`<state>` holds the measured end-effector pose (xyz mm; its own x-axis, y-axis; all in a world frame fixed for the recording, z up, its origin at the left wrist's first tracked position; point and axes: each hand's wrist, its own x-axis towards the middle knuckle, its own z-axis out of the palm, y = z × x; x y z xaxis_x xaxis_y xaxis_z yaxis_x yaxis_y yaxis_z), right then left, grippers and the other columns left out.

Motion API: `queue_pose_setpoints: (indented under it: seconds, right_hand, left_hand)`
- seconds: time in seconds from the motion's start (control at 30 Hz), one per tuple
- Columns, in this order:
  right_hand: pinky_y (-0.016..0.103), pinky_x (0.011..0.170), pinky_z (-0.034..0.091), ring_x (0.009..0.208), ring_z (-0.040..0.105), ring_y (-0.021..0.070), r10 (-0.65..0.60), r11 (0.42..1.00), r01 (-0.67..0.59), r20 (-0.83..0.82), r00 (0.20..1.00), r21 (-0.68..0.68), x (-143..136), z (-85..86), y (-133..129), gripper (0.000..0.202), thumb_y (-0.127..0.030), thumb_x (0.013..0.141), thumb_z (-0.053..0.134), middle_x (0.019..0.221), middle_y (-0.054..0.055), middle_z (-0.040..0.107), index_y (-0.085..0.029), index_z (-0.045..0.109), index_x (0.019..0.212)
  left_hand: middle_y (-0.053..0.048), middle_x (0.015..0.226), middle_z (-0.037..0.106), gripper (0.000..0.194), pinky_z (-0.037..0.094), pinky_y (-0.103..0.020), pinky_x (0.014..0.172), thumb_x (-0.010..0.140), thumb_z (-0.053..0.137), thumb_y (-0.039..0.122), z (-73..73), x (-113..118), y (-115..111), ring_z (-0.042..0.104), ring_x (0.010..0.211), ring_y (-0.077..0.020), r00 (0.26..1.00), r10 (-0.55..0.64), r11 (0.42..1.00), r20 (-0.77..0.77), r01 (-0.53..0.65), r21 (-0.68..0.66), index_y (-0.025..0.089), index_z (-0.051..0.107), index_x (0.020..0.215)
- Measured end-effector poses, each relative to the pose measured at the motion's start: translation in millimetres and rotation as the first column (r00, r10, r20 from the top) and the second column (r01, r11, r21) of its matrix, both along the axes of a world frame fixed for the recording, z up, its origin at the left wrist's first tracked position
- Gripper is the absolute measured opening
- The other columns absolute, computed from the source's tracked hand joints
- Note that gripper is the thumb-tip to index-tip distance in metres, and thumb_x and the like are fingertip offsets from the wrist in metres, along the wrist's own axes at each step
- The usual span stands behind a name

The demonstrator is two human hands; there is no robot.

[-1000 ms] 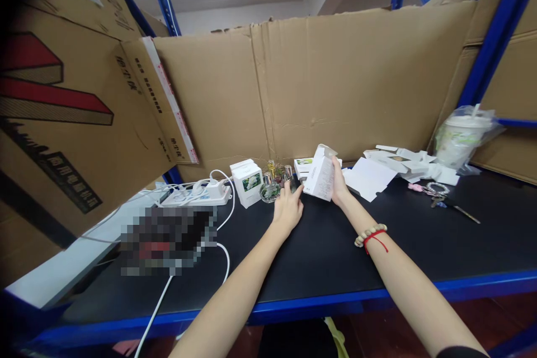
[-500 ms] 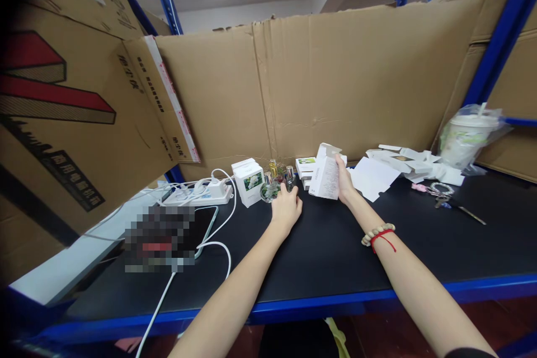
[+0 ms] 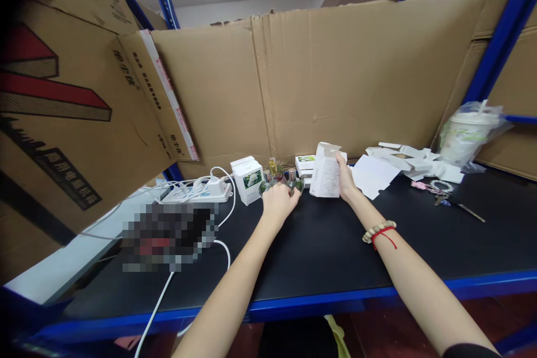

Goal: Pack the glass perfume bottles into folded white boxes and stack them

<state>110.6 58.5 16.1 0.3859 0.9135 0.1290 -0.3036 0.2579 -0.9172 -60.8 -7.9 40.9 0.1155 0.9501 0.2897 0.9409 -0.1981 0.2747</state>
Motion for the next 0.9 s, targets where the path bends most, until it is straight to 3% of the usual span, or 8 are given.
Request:
queue_pose_setpoints:
  seconds: [0.17, 0.3, 0.4, 0.5, 0.63, 0.73, 0.8, 0.9]
  right_hand:
    - [0.03, 0.053, 0.05, 0.056, 0.061, 0.0182, -0.038, 0.999, 0.039, 0.013, 0.999, -0.026, 0, -0.4, 0, 0.039, -0.062, 0.062, 0.054, 0.055, -0.001, 0.062, -0.023, 0.057, 0.066]
    - [0.028, 0.051, 0.048, 0.054, 0.059, 0.0171, -0.084, 0.994, 0.084, 0.007, 0.996, -0.065, -5, 4.1, -5, 0.035, -0.058, 0.062, 0.057, 0.054, -0.001, 0.061, -0.023, 0.056, 0.062]
    - [0.028, 0.05, 0.047, 0.055, 0.058, 0.0169, -0.115, 0.991, 0.118, 0.056, 0.992, -0.056, -8, 7.4, -9, 0.034, -0.056, 0.06, 0.06, 0.054, -0.001, 0.06, -0.022, 0.054, 0.058]
    - [0.026, 0.048, 0.044, 0.052, 0.055, 0.0143, -0.13, 0.991, 0.132, 0.1, 0.987, -0.021, -10, 10.4, -13, 0.036, -0.056, 0.054, 0.064, 0.052, -0.002, 0.058, -0.022, 0.053, 0.056]
    - [0.024, 0.046, 0.04, 0.048, 0.049, 0.0114, -0.116, 0.993, 0.113, 0.14, 0.983, 0.033, -12, 14.3, -19, 0.04, -0.058, 0.049, 0.066, 0.051, -0.004, 0.055, -0.021, 0.051, 0.054]
    - [0.024, 0.046, 0.038, 0.047, 0.048, 0.0117, -0.114, 0.993, 0.114, 0.128, 0.985, 0.002, -13, 16.9, -21, 0.04, -0.058, 0.051, 0.065, 0.049, -0.004, 0.053, -0.021, 0.05, 0.054]
    - [0.024, 0.044, 0.036, 0.043, 0.044, 0.011, -0.061, 0.996, 0.064, 0.056, 0.997, -0.058, -11, 18.0, -20, 0.038, -0.058, 0.057, 0.061, 0.044, -0.004, 0.049, -0.022, 0.05, 0.053]
    - [0.022, 0.042, 0.033, 0.037, 0.035, 0.0081, 0.156, 0.983, -0.161, -0.069, 0.985, -0.086, -4, 17.3, -19, 0.032, -0.05, 0.068, 0.055, 0.04, -0.007, 0.041, -0.022, 0.05, 0.054]
  left_hand:
    - [-0.005, 0.087, 0.064, 0.033, 0.042, -0.025, 0.062, 0.084, 0.036, 0.028, 3.9, -7, 5, 0.061, 0.079, -0.0179, 0.974, 0.08, 0.982, 0.211, -0.113, 0.148, 0.018, 0.066, 0.077]
    - [-0.003, 0.092, 0.063, 0.028, 0.041, -0.023, 0.064, 0.085, 0.038, 0.029, 2.8, -9, 7, 0.059, 0.086, -0.0164, 0.94, 0.046, 0.97, 0.338, -0.123, 0.21, 0.02, 0.064, 0.082]
    - [-0.002, 0.099, 0.063, 0.023, 0.043, -0.024, 0.069, 0.084, 0.044, 0.03, -1.6, -8, 9, 0.059, 0.089, -0.0161, 0.924, -0.039, 0.988, 0.38, -0.022, 0.155, 0.022, 0.061, 0.098]
    - [-0.004, 0.108, 0.062, 0.032, 0.044, -0.026, 0.077, 0.083, 0.047, 0.027, -6.1, -7, 11, 0.058, 0.097, -0.0182, 0.926, -0.088, 0.996, 0.368, 0.072, 0.058, 0.022, 0.053, 0.114]
    - [-0.006, 0.104, 0.065, 0.032, 0.044, -0.032, 0.081, 0.085, 0.043, 0.028, -7.7, -7, 14, 0.058, 0.099, -0.0216, 0.94, -0.045, 0.994, 0.339, 0.075, -0.077, 0.025, 0.052, 0.115]
    - [-0.006, 0.101, 0.065, 0.03, 0.045, -0.034, 0.081, 0.084, 0.042, 0.029, -6.8, -8, 16, 0.059, 0.097, -0.0225, 0.947, -0.039, 0.994, 0.319, 0.069, -0.081, 0.025, 0.052, 0.112]
    - [-0.005, 0.1, 0.065, 0.028, 0.045, -0.034, 0.08, 0.082, 0.045, 0.032, -6.5, -7, 15, 0.06, 0.096, -0.0229, 0.951, -0.033, 0.997, 0.308, 0.053, -0.059, 0.025, 0.054, 0.107]
    - [-0.005, 0.096, 0.066, 0.028, 0.046, -0.033, 0.077, 0.079, 0.048, 0.038, -6.8, -7, 14, 0.061, 0.093, -0.0231, 0.957, -0.018, 0.999, 0.289, 0.03, -0.036, 0.024, 0.054, 0.102]
